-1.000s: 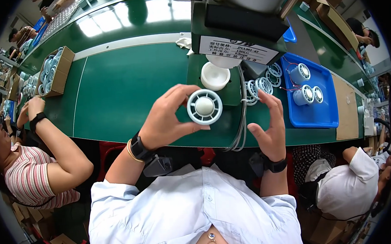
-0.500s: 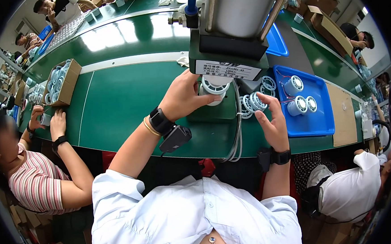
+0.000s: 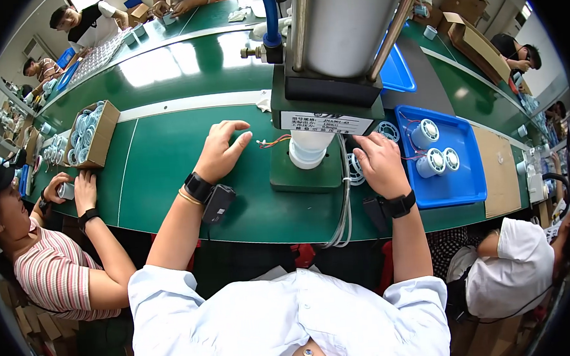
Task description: The person picks up a motor and a plastic ring, fits the ring onto the motor, and places the assembly into a press. After pressing the components together, the person removes the motor assembly and places it onto a blue tray.
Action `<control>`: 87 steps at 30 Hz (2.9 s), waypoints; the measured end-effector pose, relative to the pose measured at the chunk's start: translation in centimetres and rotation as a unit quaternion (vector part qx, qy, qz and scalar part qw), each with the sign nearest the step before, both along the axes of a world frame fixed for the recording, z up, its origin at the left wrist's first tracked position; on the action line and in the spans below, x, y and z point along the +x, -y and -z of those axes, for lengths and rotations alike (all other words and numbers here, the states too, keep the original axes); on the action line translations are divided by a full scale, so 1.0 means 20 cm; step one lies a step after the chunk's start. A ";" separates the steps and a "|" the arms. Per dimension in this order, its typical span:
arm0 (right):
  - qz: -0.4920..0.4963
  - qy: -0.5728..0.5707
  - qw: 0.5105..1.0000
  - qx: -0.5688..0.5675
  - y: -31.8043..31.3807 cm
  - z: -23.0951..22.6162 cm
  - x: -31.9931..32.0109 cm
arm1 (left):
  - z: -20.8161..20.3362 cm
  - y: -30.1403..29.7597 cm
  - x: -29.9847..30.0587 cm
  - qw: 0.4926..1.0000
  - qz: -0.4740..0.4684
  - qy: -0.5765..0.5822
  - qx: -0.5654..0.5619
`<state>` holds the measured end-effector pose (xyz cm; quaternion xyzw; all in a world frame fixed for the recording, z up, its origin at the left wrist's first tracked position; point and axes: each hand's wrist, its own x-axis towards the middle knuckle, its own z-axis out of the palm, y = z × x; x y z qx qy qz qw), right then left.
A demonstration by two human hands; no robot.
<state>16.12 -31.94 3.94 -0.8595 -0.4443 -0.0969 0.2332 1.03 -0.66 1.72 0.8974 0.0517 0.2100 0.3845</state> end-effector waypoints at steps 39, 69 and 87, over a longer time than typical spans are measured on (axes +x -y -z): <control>0.196 -0.053 0.973 -0.108 0.70 -0.19 0.29 | 0.04 0.00 0.00 0.985 -0.043 -0.025 0.164; 0.016 -0.252 0.912 0.323 0.27 0.13 0.04 | 0.05 0.00 -0.03 0.991 -0.021 -0.012 0.134; 0.003 -0.286 0.921 0.264 0.28 0.14 0.04 | 0.04 -0.01 -0.03 0.988 -0.012 -0.045 0.147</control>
